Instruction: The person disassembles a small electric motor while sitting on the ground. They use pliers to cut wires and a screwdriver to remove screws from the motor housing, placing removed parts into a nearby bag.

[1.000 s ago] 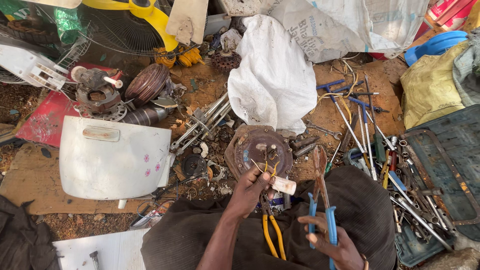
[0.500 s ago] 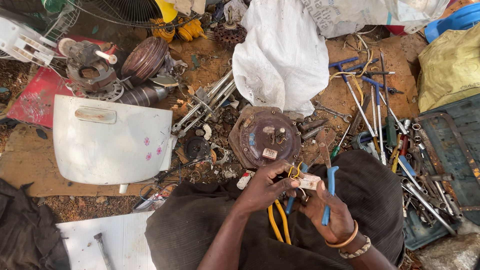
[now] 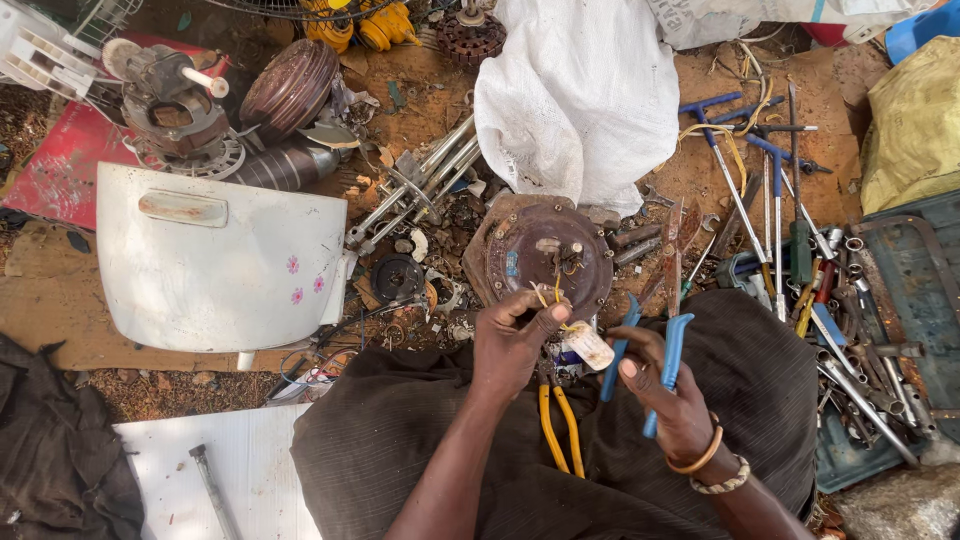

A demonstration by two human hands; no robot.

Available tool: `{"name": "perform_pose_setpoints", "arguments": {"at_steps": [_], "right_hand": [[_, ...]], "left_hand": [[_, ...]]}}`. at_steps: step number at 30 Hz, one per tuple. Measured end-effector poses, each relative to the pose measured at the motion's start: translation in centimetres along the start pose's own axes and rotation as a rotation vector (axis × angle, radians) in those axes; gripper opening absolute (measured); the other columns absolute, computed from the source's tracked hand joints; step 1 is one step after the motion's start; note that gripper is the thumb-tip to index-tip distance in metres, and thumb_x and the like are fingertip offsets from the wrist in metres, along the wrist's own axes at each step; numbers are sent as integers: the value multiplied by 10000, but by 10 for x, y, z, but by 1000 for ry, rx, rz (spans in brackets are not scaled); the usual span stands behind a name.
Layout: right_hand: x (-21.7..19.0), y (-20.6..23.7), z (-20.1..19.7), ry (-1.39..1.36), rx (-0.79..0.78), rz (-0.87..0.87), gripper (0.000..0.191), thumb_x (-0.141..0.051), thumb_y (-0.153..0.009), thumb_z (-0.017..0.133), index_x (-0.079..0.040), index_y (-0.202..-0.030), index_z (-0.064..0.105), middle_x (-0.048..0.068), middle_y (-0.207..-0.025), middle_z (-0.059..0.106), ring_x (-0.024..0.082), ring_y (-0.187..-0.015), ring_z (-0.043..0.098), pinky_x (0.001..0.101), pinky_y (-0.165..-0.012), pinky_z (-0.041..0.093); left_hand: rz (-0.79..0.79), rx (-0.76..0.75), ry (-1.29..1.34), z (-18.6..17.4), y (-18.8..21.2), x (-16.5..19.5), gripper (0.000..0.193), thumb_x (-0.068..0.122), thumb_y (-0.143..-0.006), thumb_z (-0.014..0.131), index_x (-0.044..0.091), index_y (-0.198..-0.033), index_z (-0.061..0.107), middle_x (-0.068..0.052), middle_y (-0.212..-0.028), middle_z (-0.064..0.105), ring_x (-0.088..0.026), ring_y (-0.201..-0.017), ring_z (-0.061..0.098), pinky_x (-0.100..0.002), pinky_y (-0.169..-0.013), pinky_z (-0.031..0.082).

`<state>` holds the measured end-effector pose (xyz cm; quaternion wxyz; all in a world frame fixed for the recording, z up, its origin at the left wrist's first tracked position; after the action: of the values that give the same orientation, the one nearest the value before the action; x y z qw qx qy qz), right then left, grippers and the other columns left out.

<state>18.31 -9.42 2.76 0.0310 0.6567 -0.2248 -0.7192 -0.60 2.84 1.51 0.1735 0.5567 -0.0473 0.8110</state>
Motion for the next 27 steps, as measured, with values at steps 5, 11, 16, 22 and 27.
{"name": "perform_pose_setpoints", "arguments": {"at_steps": [5,11,16,22,27], "right_hand": [[-40,14,-39,946,114,-109,1112,-212,-705,806,-109,-1610,167,181,-1345,553,307,-1198,600,504,-955,532],[-90,28,-46,1578,-21,-264,962,-164,-690,806,-147,-1552,377,180,-1406,470,380,-1261,501,557,-1029,452],[-109,25,-42,1630,-145,-257,987,-201,-668,809,-170,-1570,409,165,-1397,475,367,-1282,494,531,-1014,430],[-111,18,-53,1879,-262,-317,1241,-180,-468,771,-221,-1619,309,149,-1455,463,358,-1319,486,528,-1118,376],[-107,9,-55,2003,-330,-414,1233,-255,-529,775,-143,-1634,241,183,-1486,454,378,-1319,494,532,-1109,391]], "left_hand": [[59,-32,71,-27,-6,24,167,198,-864,837,63,-960,814,-2,-869,734,-73,-796,649,-257,-691,539],[167,-88,-183,-20,-3,46,176,197,-869,835,82,-1002,825,7,-801,648,-84,-739,561,-285,-628,457],[178,-20,-331,-22,-1,58,201,239,-841,832,101,-986,812,31,-810,646,-74,-733,586,-288,-586,476],[242,-51,-502,-13,2,59,222,216,-826,867,78,-995,826,-42,-715,562,-161,-675,514,-381,-593,432],[376,-129,-509,0,8,57,205,207,-833,833,86,-995,796,-3,-866,657,-151,-803,579,-382,-679,508]]}}
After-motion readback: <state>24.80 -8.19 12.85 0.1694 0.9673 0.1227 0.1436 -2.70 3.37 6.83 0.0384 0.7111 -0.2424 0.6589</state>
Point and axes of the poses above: each hand's wrist, its own y-axis away from the middle knuckle, its own z-axis out of the palm, x = y × z, the point moved 7 cm from there along -y, towards the middle knuckle
